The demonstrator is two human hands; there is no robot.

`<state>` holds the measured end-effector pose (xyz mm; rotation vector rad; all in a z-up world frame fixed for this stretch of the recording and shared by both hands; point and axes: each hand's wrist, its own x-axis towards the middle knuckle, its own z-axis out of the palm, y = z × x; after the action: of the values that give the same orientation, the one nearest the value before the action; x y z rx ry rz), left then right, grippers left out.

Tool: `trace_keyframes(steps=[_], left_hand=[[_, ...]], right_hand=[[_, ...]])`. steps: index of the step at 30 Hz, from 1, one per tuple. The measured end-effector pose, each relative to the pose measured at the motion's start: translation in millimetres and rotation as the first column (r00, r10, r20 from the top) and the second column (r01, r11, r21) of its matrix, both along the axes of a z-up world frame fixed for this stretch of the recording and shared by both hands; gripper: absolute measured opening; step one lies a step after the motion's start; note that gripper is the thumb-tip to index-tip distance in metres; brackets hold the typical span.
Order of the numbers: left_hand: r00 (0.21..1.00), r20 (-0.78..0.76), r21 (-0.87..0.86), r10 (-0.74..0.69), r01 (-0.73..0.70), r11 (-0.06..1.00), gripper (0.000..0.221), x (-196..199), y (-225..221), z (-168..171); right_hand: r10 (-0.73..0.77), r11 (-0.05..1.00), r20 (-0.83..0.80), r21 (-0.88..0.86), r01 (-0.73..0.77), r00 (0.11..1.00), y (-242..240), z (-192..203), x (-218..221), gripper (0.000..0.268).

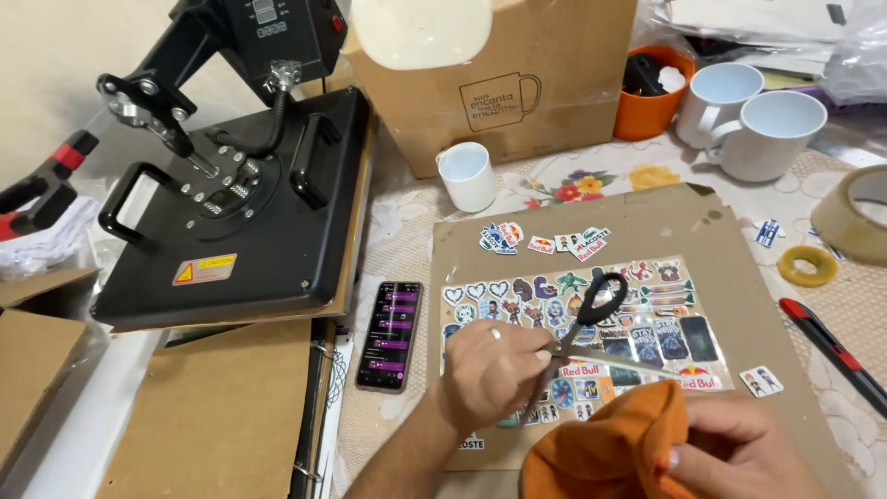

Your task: The person is preparing stickers by cutting them out from a sheet using a utility knife and scissors, and then wiping them clean with a cloth.

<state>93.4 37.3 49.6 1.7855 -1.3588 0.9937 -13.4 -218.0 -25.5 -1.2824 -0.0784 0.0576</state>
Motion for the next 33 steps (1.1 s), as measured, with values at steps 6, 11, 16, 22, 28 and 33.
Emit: trace_keyframes(steps=[6,11,16,22,28,33], left_hand=[[0.863,0.486,0.052,0.140,-0.189,0.981,0.005,1,-4,29],[0.756,0.642,0.154,0.128,-0.291,0.944,0.013,-4,-4,46],[0.681,0.726,0.168,0.100,-0.317,0.933,0.024,-7,-9,43],[0.964,-0.192,0.258,0.186,-0.133,0.957,0.009,-36,-11,26],[0.411,-0.891,0.231,0.194,0.044,0.972,0.038,-41,-13,38],[0.397,-0.917,0.060,0.036,0.047,0.997,0.015,-47,-25,16]], right_hand=[[0.029,0.952,0.090,-0.306,0.000,0.996,21,27,8,0.021],[-0.074,0.980,-0.195,-0.196,0.035,0.978,48,48,19,0.024],[-0.064,0.996,-0.468,0.021,0.084,0.881,60,74,30,0.024],[-0.084,0.988,-0.334,-0.148,0.036,0.939,50,61,33,0.023],[-0.053,0.927,-0.138,-0.375,-0.003,0.989,50,47,22,0.022],[0.090,0.909,-0.063,-0.403,-0.108,0.994,35,41,15,0.023]])
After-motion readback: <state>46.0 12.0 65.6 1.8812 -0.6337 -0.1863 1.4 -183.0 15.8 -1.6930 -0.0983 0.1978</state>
